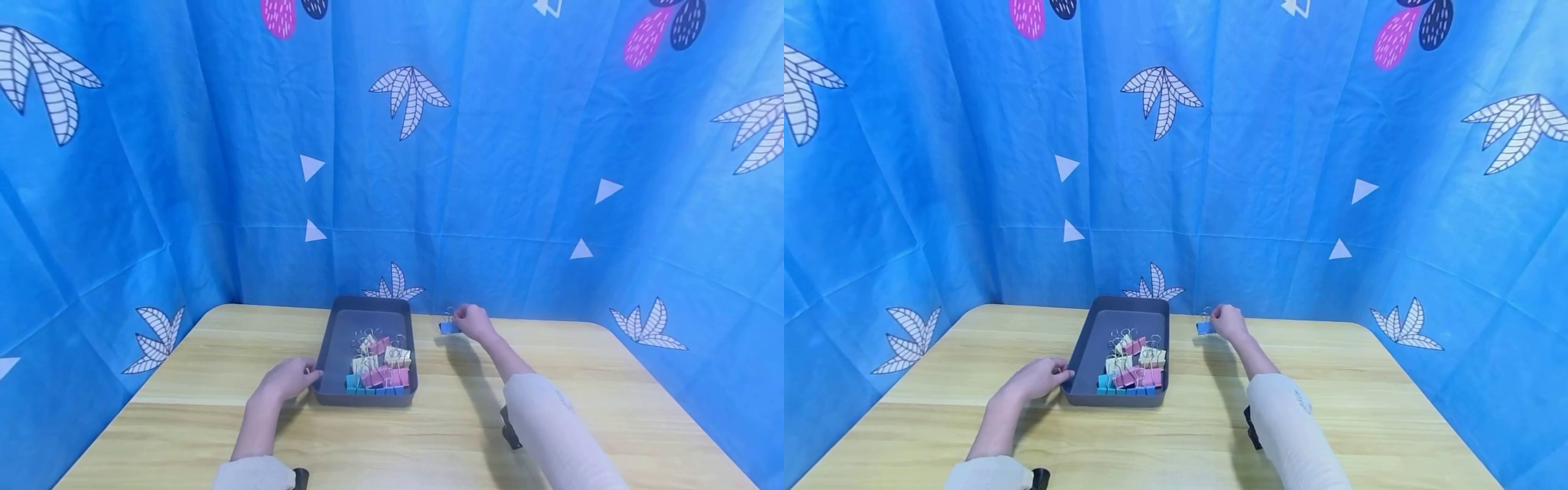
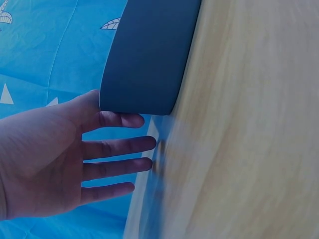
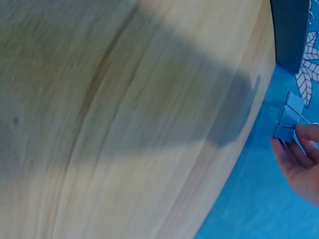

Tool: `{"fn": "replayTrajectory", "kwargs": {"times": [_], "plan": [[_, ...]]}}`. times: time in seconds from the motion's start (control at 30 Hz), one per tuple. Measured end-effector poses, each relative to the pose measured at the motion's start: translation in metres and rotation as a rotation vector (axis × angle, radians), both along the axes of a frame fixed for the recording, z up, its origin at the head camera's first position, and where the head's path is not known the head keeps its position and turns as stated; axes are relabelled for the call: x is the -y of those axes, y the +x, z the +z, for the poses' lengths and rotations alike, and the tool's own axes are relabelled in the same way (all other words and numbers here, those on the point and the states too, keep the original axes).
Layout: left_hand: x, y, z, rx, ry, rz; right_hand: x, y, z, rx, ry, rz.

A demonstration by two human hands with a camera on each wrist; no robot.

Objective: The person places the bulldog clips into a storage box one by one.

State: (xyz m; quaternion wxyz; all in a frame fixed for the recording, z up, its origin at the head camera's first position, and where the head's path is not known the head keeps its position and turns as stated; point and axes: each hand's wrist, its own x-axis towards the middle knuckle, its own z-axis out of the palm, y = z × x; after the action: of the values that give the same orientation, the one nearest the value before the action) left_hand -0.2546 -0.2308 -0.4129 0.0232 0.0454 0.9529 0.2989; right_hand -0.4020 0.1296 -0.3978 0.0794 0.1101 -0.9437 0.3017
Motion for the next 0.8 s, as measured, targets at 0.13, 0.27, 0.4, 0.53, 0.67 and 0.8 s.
{"fn": "replayTrajectory", "kwargs": {"times": [0.13, 0.27, 0.4, 0.53, 0.67, 0.8], "plan": [[-0.001, 0.002, 0.001, -0.007, 0.002, -0.007, 0.007, 0.002, 0.003, -0.002, -0.011, 0.017], [0.0, 0.002, 0.001, -0.014, -0.005, -0.011, 0.014, 0.002, 0.005, -0.008, -0.019, 0.035], [0.0, 0.001, 0.0, -0.021, -0.015, -0.014, 0.021, 0.003, 0.006, -0.01, -0.029, 0.045], [-0.001, 0.0, 0.0, -0.024, -0.019, -0.016, 0.027, 0.004, 0.007, -0.012, -0.037, 0.06], [-0.001, 0.0, -0.001, -0.017, -0.013, -0.006, 0.033, 0.005, 0.009, -0.002, -0.049, 0.066], [-0.001, 0.0, -0.002, -0.005, -0.003, 0.005, 0.041, 0.007, 0.01, -0.007, -0.057, 0.076]]}}
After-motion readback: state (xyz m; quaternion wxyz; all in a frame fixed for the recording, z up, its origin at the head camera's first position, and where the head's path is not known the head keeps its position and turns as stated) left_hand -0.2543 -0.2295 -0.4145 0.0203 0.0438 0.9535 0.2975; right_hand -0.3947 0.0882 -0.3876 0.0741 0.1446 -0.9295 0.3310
